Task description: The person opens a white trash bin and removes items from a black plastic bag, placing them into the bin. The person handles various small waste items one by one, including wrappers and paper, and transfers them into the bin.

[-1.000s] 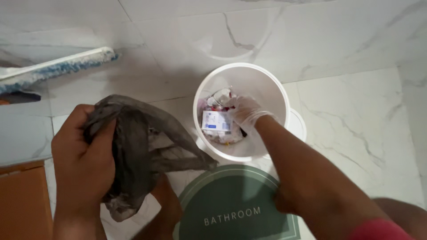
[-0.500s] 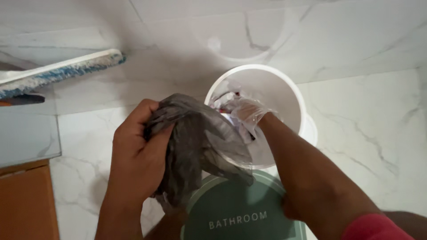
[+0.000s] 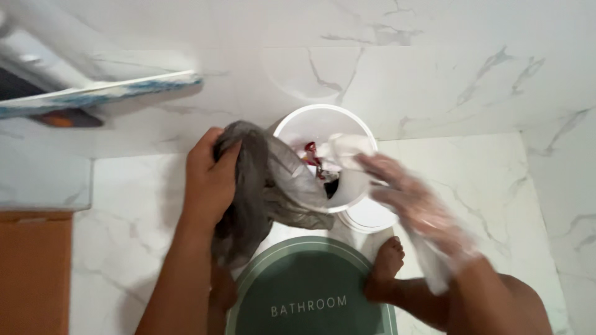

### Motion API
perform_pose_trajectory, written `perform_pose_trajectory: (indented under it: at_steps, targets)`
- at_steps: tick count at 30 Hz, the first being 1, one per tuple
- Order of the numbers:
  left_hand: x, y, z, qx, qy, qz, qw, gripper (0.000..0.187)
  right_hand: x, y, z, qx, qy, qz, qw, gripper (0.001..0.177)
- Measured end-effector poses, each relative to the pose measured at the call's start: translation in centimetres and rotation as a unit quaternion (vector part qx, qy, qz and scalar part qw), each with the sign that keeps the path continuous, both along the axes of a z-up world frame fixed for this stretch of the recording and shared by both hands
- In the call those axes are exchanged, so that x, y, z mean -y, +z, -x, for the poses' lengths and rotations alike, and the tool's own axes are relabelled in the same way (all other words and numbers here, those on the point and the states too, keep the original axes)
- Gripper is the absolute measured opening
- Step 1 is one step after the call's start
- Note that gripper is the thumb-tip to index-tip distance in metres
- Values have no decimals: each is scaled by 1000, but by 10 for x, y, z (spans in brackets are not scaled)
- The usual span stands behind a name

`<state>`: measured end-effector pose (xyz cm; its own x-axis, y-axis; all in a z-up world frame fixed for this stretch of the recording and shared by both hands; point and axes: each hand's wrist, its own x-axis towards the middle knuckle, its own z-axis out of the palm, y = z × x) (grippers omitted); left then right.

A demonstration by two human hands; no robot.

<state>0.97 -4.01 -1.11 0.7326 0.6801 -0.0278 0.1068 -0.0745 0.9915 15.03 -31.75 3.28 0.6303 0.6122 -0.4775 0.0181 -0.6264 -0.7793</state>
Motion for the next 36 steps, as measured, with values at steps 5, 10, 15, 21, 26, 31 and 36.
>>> perform_pose_trajectory:
  at_steps: [5, 10, 15, 21, 26, 31, 36]
  targets:
    - [12, 23, 2, -12, 15, 48, 999, 10, 20, 35, 42, -101, 116, -431, 889, 62]
    - [25, 32, 0, -2, -31, 67, 997, 10, -12, 18, 85, -11, 122, 25, 992, 69]
    - [27, 37, 2, 31, -75, 112, 990, 7, -67, -21, 76, 132, 323, -16, 937, 57]
    - [17, 34, 8, 62, -77, 140, 985, 8, -46, -23, 68, 188, 278, -93, 937, 44]
    - [15, 23, 5, 89, -76, 155, 981, 9, -41, -29, 59, 189, 287, -178, 922, 44]
    - [16, 19, -1, 102, -82, 175, 976, 10, -44, -59, 60, 247, 227, -95, 937, 31]
    - [17, 15, -2, 109, -81, 199, 971, 8, -58, -72, 56, 234, 161, -66, 957, 17]
